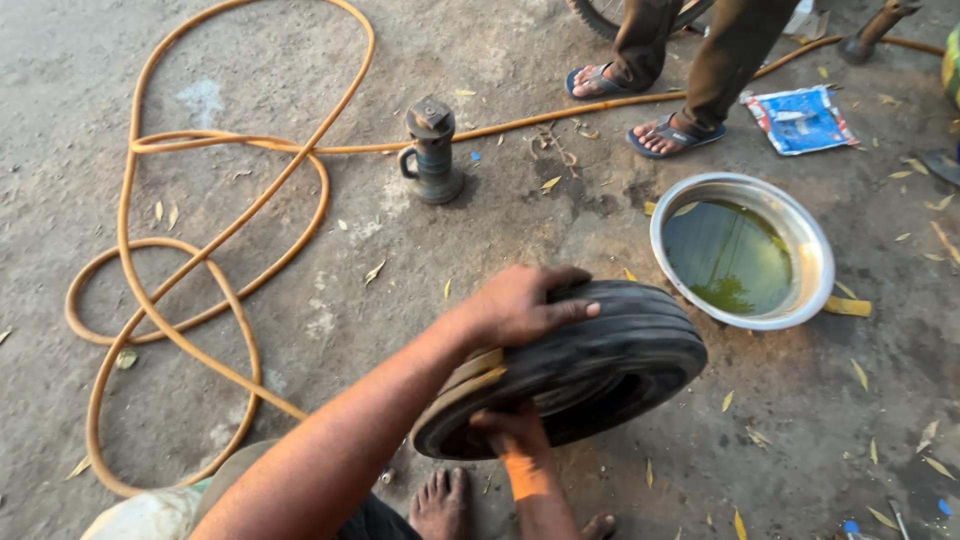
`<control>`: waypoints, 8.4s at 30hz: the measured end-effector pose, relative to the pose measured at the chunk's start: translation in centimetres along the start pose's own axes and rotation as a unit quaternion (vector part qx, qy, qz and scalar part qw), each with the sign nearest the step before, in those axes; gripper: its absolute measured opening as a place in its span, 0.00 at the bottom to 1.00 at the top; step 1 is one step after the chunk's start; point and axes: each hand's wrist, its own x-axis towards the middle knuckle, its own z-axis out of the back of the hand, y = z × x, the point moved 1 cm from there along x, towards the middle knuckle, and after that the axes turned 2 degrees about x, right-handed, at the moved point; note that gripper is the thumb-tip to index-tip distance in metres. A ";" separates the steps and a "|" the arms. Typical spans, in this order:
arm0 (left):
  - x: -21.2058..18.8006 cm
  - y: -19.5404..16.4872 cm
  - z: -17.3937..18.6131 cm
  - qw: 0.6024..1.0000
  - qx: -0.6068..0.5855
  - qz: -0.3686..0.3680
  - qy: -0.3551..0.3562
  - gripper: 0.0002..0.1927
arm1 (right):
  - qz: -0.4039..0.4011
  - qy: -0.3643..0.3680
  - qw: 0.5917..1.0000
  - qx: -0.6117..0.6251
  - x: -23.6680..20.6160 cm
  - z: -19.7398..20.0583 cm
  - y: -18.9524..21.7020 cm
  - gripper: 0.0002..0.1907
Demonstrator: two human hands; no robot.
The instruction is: The person sits on the ground and works a tire off a wheel rim by hand, then places an inner tube into the tire and presses the tire back onto the rim. A basin of green water sits nearby and other people stand around the work area.
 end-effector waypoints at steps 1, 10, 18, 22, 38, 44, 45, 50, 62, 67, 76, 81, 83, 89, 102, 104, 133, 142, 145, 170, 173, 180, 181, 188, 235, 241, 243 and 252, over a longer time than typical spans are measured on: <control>0.0 0.5 0.4 0.999 -0.034 -0.010 0.009 0.34 | 0.017 -0.004 0.998 0.055 0.2 -0.1 0.7 0.52; 0.9 4.0 -1.2 0.972 -0.194 0.125 0.049 0.35 | 0.024 0.024 0.973 0.229 1.6 -0.9 6.1 0.49; 0.2 4.7 -1.8 0.906 -0.409 0.109 -0.006 0.39 | 0.044 0.033 0.972 0.228 0.6 -1.2 6.7 0.49; 1.2 3.1 -2.0 0.924 -0.375 0.070 -0.012 0.38 | 0.075 0.027 0.970 0.231 0.5 -1.0 7.7 0.48; 1.2 -3.3 -2.3 0.992 0.061 0.050 -0.094 0.31 | 0.015 0.122 0.989 0.080 1.8 4.3 1.2 0.39; 0.8 -2.8 -2.5 0.994 0.047 0.028 -0.097 0.31 | 0.112 -0.013 0.941 0.320 3.4 6.5 6.7 0.40; 0.8 -2.9 -2.6 0.993 0.053 0.026 -0.100 0.31 | 0.164 0.048 0.929 0.328 3.3 6.2 7.9 0.44; 1.8 -3.9 -2.7 0.993 0.073 0.010 -0.090 0.30 | 0.117 -0.018 0.970 0.213 2.7 3.9 5.2 0.46; 1.4 -5.6 -3.3 0.996 0.000 -0.061 -0.059 0.33 | 0.172 -0.111 0.945 0.254 -3.4 -1.6 7.7 0.48; 1.6 -3.0 -2.1 0.985 0.094 0.137 0.035 0.38 | 0.112 -0.025 0.937 0.329 0.0 2.1 7.3 0.40; 0.9 -1.3 -1.6 0.986 0.107 0.124 0.014 0.38 | -0.064 -0.017 0.998 -0.003 1.2 4.5 -3.3 0.43; 1.8 -1.1 -2.4 0.986 0.122 0.111 0.000 0.37 | 0.112 0.005 0.926 0.361 3.4 3.0 3.3 0.46; 2.3 -0.9 -2.5 0.984 0.123 0.131 0.001 0.37 | 0.120 -0.029 0.911 0.395 2.6 1.6 2.8 0.48; 2.1 0.3 -2.1 0.984 0.109 0.137 0.013 0.36 | -0.091 0.056 0.964 -0.245 -0.5 -1.1 -1.4 0.53; 2.2 -0.4 -2.1 0.981 0.101 0.167 0.005 0.35 | -0.032 -0.001 0.998 -0.054 0.9 0.3 -1.6 0.50; 2.2 -0.6 -2.2 0.979 0.106 0.171 -0.011 0.35 | -0.035 -0.015 0.998 -0.043 -0.4 -0.1 -2.4 0.49; 3.1 1.3 -2.6 0.989 -0.039 0.123 0.075 0.34 | 0.115 -0.133 0.954 0.242 2.5 2.0 6.8 0.58; 2.3 2.3 -1.6 0.983 -0.064 0.153 0.077 0.33 | 0.088 -0.033 0.984 0.152 2.2 3.0 3.2 0.54; 2.0 2.4 -1.4 0.982 -0.065 0.165 0.066 0.33 | 0.159 -0.026 0.929 0.334 2.9 2.7 6.5 0.53; 0.4 4.9 0.1 0.971 -0.036 0.227 0.058 0.37 | 0.012 -0.101 0.962 0.253 3.6 1.3 2.1 0.41; 0.0 5.1 0.2 0.976 -0.053 0.208 0.045 0.37 | -0.033 0.020 0.998 0.051 2.1 0.9 -1.2 0.40; -0.7 4.4 0.3 0.984 -0.048 0.170 0.014 0.36 | 0.102 -0.065 0.950 0.289 4.9 0.7 4.3 0.42; -0.7 4.3 0.1 0.985 -0.039 0.167 0.020 0.36 | 0.137 -0.035 0.934 0.327 5.1 1.0 5.2 0.45; 0.7 4.3 -0.2 0.984 -0.046 0.168 0.025 0.36 | -0.001 0.088 0.995 0.050 2.4 -0.7 -0.4 0.43; 2.5 2.4 -0.8 0.986 -0.003 0.165 0.020 0.41 | 0.085 -0.010 0.956 0.282 5.3 2.1 4.0 0.45; 2.9 2.6 -0.9 0.987 -0.015 0.154 0.035 0.40 | -0.085 0.097 0.979 -0.159 1.8 1.5 -2.4 0.51; 2.6 2.5 -0.9 0.987 -0.011 0.154 0.036 0.41 | -0.066 0.085 0.984 -0.142 2.6 2.3 -1.4 0.49; 3.1 1.1 -1.2 0.989 0.008 0.141 0.038 0.41 | 0.019 0.023 0.993 0.112 3.9 3.7 -0.6 0.45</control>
